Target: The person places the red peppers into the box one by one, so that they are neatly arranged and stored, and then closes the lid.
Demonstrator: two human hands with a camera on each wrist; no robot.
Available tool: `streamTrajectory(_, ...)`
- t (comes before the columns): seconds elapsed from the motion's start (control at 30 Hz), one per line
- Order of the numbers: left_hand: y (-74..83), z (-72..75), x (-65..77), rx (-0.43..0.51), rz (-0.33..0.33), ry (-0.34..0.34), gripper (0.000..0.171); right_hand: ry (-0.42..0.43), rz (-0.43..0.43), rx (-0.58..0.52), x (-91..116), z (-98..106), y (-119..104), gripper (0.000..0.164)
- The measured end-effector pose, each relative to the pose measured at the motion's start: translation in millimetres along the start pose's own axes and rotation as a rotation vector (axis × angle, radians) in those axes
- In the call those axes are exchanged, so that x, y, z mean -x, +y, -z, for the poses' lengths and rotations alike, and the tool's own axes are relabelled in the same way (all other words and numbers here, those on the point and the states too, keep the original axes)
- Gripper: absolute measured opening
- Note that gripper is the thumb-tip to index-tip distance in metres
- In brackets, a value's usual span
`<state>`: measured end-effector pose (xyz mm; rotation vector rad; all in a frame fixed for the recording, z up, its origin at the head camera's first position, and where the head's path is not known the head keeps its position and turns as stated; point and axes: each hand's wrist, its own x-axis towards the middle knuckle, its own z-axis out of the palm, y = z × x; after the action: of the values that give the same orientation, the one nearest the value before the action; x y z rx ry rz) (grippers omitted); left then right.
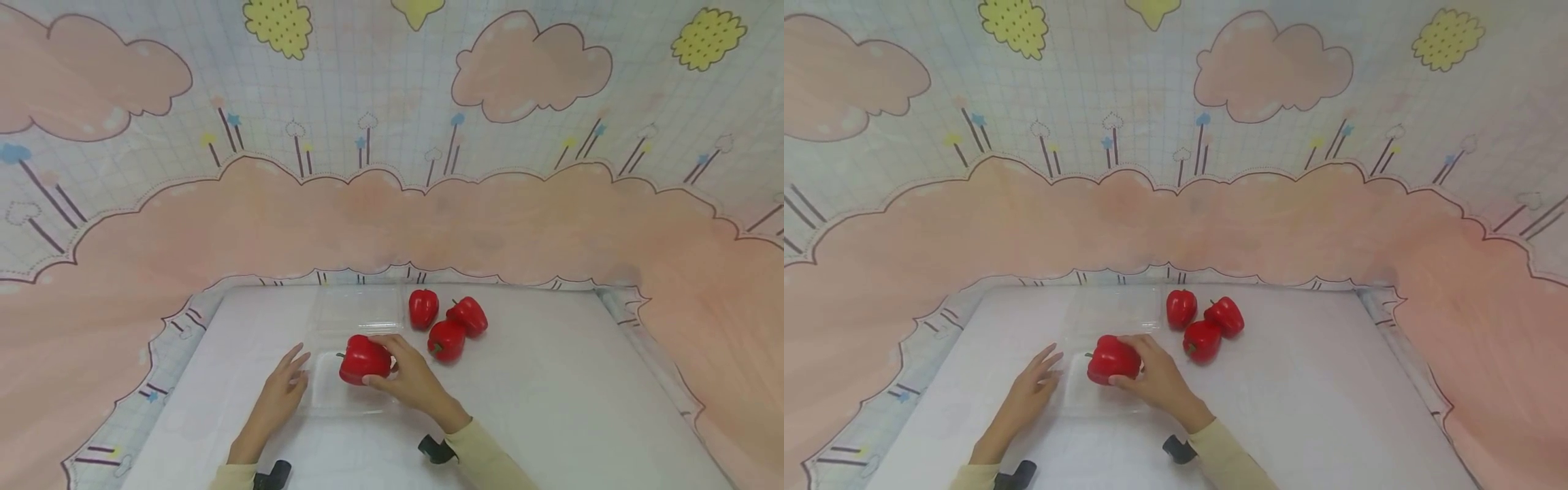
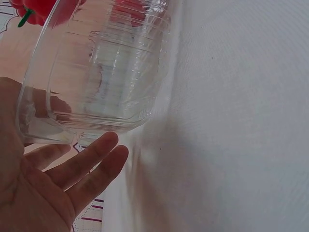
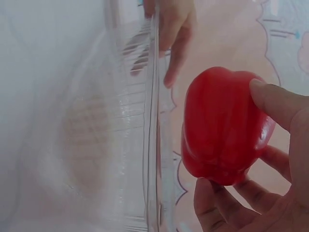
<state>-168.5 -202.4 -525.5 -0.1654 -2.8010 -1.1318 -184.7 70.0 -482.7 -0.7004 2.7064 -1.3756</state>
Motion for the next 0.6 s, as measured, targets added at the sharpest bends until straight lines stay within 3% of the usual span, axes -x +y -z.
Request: streamTrajectory(0.6,-2.5,-0.1,-1.7,0.004,0.001,-0.017,0.046,-0.007,-0.185,-0.004,-23,-28,-8,0.072)
